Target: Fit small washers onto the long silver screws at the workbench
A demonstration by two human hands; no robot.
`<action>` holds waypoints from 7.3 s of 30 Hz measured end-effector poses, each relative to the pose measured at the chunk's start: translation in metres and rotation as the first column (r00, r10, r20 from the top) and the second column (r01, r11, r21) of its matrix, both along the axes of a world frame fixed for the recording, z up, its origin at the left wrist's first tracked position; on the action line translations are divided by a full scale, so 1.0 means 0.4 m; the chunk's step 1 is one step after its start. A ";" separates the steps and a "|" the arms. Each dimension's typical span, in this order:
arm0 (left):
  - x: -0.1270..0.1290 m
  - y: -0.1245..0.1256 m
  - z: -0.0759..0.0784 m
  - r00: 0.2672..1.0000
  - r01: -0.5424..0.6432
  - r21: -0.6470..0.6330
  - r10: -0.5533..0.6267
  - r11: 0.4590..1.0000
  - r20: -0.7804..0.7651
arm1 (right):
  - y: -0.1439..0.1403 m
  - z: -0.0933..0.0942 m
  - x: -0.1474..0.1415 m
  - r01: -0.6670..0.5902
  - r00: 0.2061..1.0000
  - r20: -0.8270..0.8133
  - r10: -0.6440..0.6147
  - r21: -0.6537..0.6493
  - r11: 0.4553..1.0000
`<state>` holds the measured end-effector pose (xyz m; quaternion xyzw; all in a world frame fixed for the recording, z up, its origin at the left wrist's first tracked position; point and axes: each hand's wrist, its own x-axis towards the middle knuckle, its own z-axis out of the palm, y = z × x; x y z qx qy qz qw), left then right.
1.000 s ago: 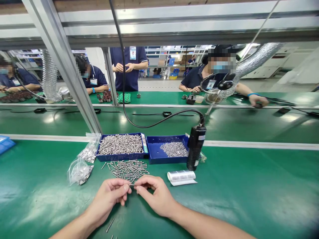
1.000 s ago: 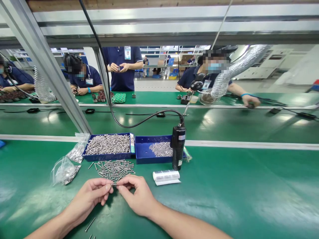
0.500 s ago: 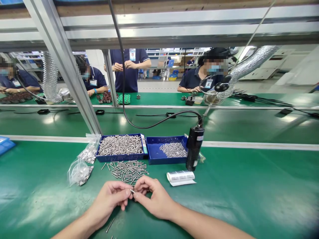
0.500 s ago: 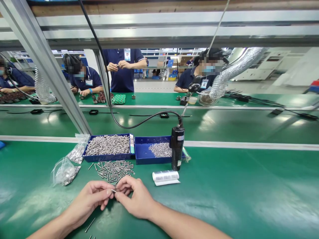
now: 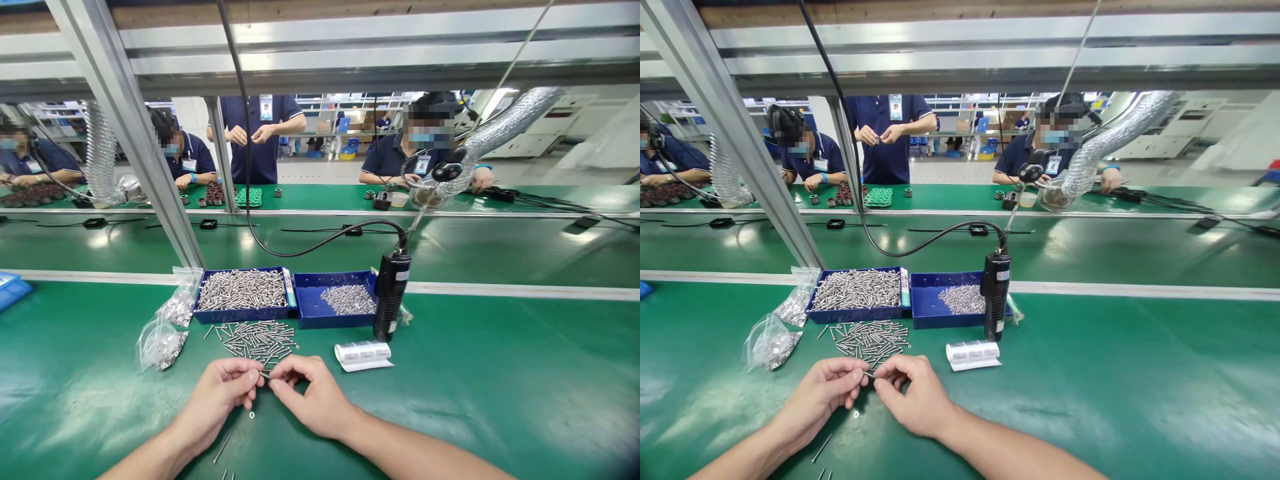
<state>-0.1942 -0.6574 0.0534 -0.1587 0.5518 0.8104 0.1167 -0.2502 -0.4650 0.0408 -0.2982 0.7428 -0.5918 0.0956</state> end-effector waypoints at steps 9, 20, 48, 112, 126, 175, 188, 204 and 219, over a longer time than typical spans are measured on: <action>-0.001 -0.006 -0.008 1.000 -0.006 0.023 0.005 1.000 0.011 | 0.000 -0.002 -0.007 0.041 0.997 0.066 -0.039 -0.020 0.999; 0.002 0.002 -0.011 0.996 -0.006 -0.179 -0.010 0.984 -0.089 | -0.006 -0.005 0.004 0.026 0.999 0.022 -0.026 0.002 1.000; -0.001 -0.039 0.015 0.890 -0.267 -0.628 -0.063 0.731 -0.452 | 0.028 -0.028 -0.020 -0.062 0.743 -0.592 0.313 0.405 0.912; -0.005 -0.038 -0.001 0.950 -0.090 -0.294 -0.008 0.952 -0.314 | -0.059 -0.002 -0.041 -0.053 0.906 0.389 0.167 -0.287 0.956; 0.000 -0.054 -0.019 0.935 0.107 -0.094 -0.133 0.990 -0.330 | -0.049 0.001 -0.041 -0.208 0.852 0.406 0.330 -0.315 0.926; -0.010 -0.052 -0.009 0.957 -0.225 -0.341 0.140 0.913 -0.256 | -0.061 0.009 -0.005 0.029 0.987 -0.154 -0.038 -0.065 0.997; 0.029 -0.057 -0.003 0.615 -0.446 -0.731 -0.416 0.517 -0.670 | -0.073 -0.008 0.011 0.036 0.944 0.330 0.008 -0.127 0.991; -0.041 -0.083 -0.017 0.608 -0.454 -0.798 -0.517 0.396 -0.603 | -0.028 0.021 -0.030 -0.025 0.916 -0.354 0.190 0.423 0.906; -0.116 -0.066 -0.043 0.769 -0.416 -0.902 -0.484 0.116 -0.418 | -0.021 0.013 0.043 -0.234 0.802 -0.416 0.429 0.442 0.866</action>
